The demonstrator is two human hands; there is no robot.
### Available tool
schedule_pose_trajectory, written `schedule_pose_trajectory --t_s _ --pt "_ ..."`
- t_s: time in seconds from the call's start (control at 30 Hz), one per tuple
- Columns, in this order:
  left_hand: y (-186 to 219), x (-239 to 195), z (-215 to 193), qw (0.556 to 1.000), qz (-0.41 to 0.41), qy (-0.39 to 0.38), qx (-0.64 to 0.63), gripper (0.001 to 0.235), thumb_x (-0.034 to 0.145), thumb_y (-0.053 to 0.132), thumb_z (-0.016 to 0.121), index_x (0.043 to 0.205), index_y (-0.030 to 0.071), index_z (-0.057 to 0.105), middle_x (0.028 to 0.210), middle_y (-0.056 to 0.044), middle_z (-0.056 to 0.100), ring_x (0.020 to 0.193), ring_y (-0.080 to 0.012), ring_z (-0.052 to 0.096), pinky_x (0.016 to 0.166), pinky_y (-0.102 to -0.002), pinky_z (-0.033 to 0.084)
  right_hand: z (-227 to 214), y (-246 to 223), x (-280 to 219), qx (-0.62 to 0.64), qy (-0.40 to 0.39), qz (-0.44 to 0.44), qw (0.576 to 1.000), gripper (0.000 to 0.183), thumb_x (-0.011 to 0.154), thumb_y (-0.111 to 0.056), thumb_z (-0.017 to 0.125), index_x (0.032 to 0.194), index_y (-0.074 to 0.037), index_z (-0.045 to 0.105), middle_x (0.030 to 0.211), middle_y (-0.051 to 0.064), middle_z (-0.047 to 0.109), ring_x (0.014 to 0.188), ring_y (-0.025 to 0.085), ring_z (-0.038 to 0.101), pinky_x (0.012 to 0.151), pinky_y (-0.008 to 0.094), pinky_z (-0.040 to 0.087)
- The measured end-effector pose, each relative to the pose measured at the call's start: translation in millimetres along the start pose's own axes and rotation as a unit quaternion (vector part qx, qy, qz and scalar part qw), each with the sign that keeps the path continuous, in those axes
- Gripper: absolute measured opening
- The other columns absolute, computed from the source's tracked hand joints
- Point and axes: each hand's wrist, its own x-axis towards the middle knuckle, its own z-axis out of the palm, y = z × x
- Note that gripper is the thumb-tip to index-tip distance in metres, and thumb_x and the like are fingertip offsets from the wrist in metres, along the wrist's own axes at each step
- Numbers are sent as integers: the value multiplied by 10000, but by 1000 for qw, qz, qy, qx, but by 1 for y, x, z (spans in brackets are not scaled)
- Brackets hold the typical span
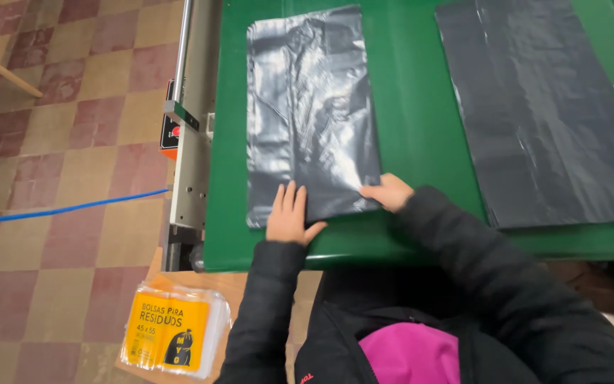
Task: Folding black plastic refuse bags and inserting them into yellow retail packaging sleeves on a conveyor belt workstation.
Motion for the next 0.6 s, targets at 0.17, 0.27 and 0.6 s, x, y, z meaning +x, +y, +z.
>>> schedule_pose_trajectory --t_s 0.17,0.27,0.6 --pt "-3 -44 -56 994 2 -70 88 453 679 220 831 1108 193 688 1020 -5 669 993 -243 630 746 -448 505 -66 -25 -113 -158 -70 76 982 628 960 -457 686 624 72 642 466 83 501 368 163 428 391 331 295" --pt "1 -27 -78 990 58 -83 -96 394 638 175 841 1013 181 720 904 -15 669 917 -258 646 686 -426 488 -110 -13 -137 -32 -244 167 955 507 943 -414 615 615 -31 674 423 51 489 330 138 391 363 304 278" --pt "-90 134 59 946 -39 100 -305 205 863 127 664 1041 39 711 982 -144 723 883 -323 712 795 -391 564 -144 -82 83 -131 210 -188 950 232 952 -262 659 968 -34 693 851 55 648 748 155 605 671 298 485"
